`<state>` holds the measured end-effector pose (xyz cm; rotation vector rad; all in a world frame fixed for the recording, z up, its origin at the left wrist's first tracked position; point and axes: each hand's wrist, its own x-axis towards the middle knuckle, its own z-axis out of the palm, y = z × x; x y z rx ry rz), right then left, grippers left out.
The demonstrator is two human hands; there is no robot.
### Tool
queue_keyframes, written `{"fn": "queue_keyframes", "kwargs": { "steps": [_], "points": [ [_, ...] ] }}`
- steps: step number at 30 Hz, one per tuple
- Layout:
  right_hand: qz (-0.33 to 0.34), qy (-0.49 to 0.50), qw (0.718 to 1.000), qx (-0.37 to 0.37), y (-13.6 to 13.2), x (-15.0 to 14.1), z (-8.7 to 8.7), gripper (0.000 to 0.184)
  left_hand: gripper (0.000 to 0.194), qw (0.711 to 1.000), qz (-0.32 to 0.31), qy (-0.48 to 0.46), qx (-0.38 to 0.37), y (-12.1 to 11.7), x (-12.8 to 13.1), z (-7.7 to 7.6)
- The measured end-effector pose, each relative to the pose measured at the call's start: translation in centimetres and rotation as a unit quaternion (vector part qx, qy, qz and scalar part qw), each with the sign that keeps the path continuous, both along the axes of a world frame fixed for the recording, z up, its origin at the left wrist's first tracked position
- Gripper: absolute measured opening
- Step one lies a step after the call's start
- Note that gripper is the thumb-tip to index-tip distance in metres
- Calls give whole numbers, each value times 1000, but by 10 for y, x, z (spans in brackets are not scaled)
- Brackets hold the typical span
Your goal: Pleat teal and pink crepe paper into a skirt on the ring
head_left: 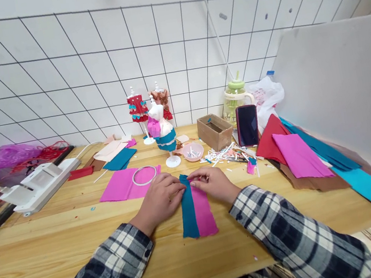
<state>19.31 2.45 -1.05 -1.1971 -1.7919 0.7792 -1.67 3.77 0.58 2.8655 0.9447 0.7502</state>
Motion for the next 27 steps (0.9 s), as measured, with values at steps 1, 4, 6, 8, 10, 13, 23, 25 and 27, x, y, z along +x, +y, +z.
{"fn": "queue_keyframes", "kwargs": {
  "steps": [1, 4, 6, 8, 10, 13, 23, 25, 27],
  "points": [
    [12, 14, 1000, -20, 0, -1, -2, 15, 22, 1000, -1, -2, 1, 0, 0, 1],
    [50, 64, 994, -71, 1, -3, -6, 15, 20, 1000, -10, -10, 1, -2, 1, 2],
    [63, 87, 990, -90, 1, -3, -9, 13, 19, 1000, -16, -12, -3, -4, 2, 3],
    [61, 81, 990, -95, 2, -4, -10, 11, 18, 1000, -19, -12, -6, -5, 3, 4],
    [52, 53, 994, -85, 1, -4, -9, 8, 18, 1000, -20, -14, -8, -5, 4, 4],
    [50, 0, 997, -64, 0, -5, -6, 4, 16, 999, -26, -23, -14, -6, 4, 3],
    [148, 140, 968, -148, 0, 3, 1, 18, 21, 995, -35, -80, -53, -8, 5, 4],
    [142, 191, 957, -164, 3, 9, 1, 28, 26, 995, -29, -74, -56, -7, 4, 2],
    [113, 209, 960, -151, 7, 16, 0, 31, 28, 996, -11, -70, -61, -4, 2, -1]
  ]
}}
